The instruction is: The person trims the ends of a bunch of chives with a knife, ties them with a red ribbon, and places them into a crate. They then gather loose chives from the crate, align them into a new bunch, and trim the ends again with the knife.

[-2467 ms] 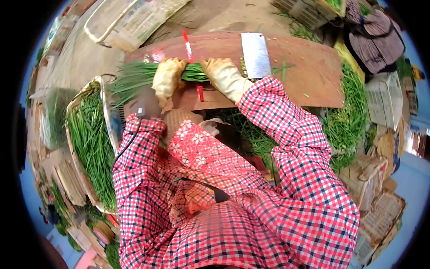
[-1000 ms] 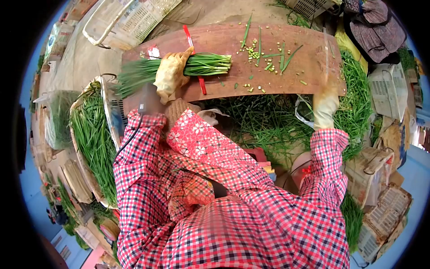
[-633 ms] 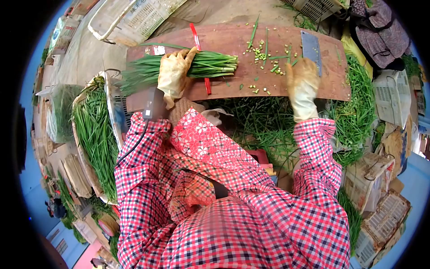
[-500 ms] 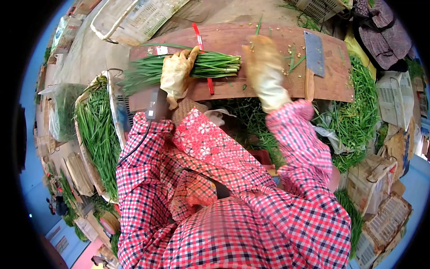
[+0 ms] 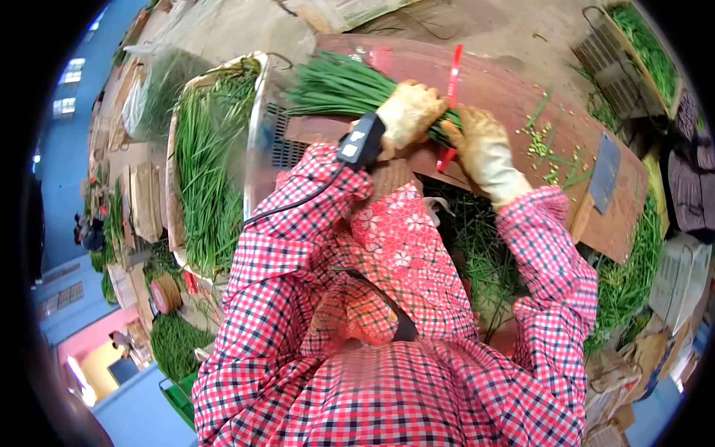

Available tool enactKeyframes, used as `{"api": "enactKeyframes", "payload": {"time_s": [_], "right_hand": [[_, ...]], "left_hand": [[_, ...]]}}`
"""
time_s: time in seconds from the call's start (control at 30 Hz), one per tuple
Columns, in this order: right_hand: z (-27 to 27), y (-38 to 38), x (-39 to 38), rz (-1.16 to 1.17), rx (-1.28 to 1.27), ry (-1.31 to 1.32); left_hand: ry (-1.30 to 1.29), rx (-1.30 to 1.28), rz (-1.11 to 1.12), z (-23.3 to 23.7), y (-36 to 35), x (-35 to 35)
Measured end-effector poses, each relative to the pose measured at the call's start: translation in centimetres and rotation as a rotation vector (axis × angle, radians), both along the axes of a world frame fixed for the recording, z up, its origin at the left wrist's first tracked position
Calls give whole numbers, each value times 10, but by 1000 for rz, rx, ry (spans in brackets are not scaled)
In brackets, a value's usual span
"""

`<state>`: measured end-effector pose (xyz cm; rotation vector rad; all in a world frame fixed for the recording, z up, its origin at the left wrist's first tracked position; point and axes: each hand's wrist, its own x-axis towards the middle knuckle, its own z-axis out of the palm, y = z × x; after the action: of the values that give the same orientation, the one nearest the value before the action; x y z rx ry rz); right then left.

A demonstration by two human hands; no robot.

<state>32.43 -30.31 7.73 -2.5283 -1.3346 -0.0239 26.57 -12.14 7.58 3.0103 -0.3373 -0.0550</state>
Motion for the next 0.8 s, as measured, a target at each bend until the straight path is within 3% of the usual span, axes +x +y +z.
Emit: {"api": "enactKeyframes", "payload": {"time_s": [0.07,0.1,0.13,0.17,0.2,0.27,0.3,0.37,0.4,0.53,0.57,0.6,0.63,0.67,0.73,0.77,0.8], "right_hand": [[13,-12,8,30,0,86],[18,-19,11,34,-20,65],[20,-27,14,41,-41,43],[17,-37,18,56,-50,8],[14,-45,21,73,-55,-30],[19,-48,17,142,-12,21],[25,-48,16,146,-36,45],[19,-44,24,160,-98,5],[11,-45,28,173,-140,-57],[-2,-53,34,256,-208,-272],[0,-51,32,229,-187,-169],[1,-51,33,234,-204,-170],[1,-54,36,243,-225,-165],[1,-56,37,250,-242,-162],[4,-54,37,288,-193,-169],[2,-57,39,290,-173,-146],[3,-58,39,288,-148,-135]], "left_hand": [[-10,4,45,-8,-10,9],[150,54,-96,14,-8,18],[100,-92,-104,23,-11,18],[-117,-119,-48,-13,-26,27],[-23,-74,-68,4,-29,28],[-86,-149,-96,-10,-27,33],[36,-131,-101,9,-23,26],[-182,-307,33,-48,-34,40],[-217,-333,70,-47,-39,33],[-90,-267,119,18,-33,2],[-36,-240,128,35,-28,-5],[-160,-706,83,7,-26,-1],[-247,-1298,-97,-21,-25,3],[-323,-1676,-341,-50,-24,7],[-155,-298,18,51,39,-43],[-120,-455,137,33,60,-44],[-153,-483,287,55,80,-76]]}}
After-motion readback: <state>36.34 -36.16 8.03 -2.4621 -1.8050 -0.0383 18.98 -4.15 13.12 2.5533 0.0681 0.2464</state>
